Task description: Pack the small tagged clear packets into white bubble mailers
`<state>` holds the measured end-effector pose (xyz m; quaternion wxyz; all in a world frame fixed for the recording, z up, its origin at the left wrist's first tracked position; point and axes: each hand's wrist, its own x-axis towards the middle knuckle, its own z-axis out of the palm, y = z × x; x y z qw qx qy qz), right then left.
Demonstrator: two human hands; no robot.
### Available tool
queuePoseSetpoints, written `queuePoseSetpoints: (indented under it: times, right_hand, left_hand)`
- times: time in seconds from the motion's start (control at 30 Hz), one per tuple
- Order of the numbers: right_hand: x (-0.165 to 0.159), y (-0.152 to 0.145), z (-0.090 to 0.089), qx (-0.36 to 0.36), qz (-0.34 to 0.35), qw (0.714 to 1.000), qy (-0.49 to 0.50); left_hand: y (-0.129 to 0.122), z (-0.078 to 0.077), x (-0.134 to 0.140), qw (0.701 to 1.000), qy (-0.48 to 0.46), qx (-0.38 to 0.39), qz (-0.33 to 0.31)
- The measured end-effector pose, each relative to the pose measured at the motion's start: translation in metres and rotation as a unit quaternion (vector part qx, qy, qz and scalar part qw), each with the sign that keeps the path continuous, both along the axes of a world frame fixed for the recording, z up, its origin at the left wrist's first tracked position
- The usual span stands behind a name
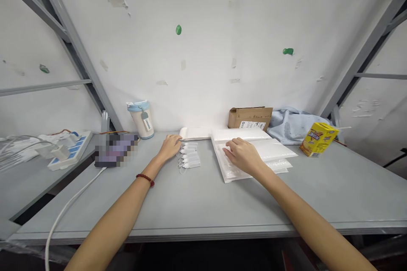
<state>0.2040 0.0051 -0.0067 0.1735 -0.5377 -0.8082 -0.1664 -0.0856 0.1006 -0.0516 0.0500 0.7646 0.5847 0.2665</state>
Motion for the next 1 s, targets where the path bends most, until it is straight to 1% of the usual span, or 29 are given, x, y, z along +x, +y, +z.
queuePoseSetpoints:
  times: [0.17, 0.43, 0.77, 1.0]
  right_hand:
    - [-0.0008, -0.0001, 0.0009, -0.014, -0.004, 1.000, -0.005]
    - [-0.0001, 0.0009, -0.0006, -0.015, -0.001, 1.000, -0.002]
    - [-0.0008, -0.0003, 0.0003, -0.018, -0.002, 1.000, -0.001]
    - [-0.0006, 0.0000, 0.0003, -0.020, -0.004, 1.000, -0.002]
  left_hand:
    - [0.0026, -0.0035, 0.0014, 1.000, -0.006, -0.016, 0.010]
    - [0.0027, 0.0001, 0.0037, 0.999, -0.029, -0.030, 0.010]
    - [0.0060, -0.0018, 0.0034, 0.996, -0.074, -0.051, 0.006]
    - [0.0062, -0.0074, 0.0038, 0.991, -0.116, -0.073, -0.001]
